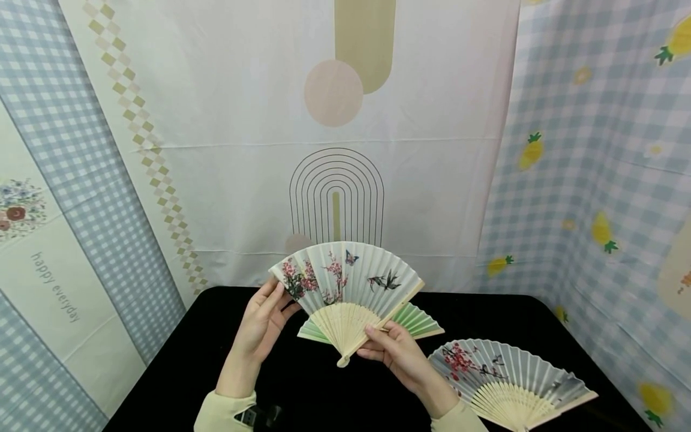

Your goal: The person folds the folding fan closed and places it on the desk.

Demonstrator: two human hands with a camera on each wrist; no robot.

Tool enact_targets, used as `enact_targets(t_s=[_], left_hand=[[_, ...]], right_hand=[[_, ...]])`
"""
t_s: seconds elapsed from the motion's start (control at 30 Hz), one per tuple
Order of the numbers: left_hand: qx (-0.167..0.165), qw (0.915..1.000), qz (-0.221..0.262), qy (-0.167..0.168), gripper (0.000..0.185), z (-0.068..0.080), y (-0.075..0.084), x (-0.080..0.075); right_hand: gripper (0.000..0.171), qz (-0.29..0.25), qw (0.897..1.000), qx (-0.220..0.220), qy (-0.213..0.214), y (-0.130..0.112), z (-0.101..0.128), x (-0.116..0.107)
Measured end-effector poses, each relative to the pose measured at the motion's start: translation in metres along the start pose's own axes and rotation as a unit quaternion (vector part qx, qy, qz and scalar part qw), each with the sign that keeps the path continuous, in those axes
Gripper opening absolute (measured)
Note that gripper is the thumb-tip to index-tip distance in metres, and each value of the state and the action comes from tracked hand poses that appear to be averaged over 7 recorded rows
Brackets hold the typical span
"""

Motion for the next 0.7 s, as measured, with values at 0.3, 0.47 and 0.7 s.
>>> enact_targets(t_s=[0.3, 0.47, 0.7], left_hand=[[-0.003, 1.0, 0.001, -0.003, 0.044, 0.0003, -0.0008, 0.0031], [-0.001, 1.0, -0.004, -0.003, 0.046, -0.0007, -0.002, 0.0043], [-0.003, 1.0, -0.004, 0.0, 0.047, -0.0014, -0.0025, 0.006]], right_hand=[[0.027, 0.01, 1.0, 0.02, -0.004, 0.0012, 0.002, 0.0013], [0.032, 0.015, 0.999, 0.031, -0.003, 0.002, 0.0025, 0.0024], [0.027, 0.018, 0.999, 0.029, -0.012, 0.0015, 0.0028, 0.0046]])
Point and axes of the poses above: each hand's wrist, its own z-axis away from the middle knuckle, its own x-axis out of the palm, y = z × x, the point moved 4 cm from there along -z, towards the middle knuckle, and after that the axes turned 2 degrees about z, right-handed, at the moved point
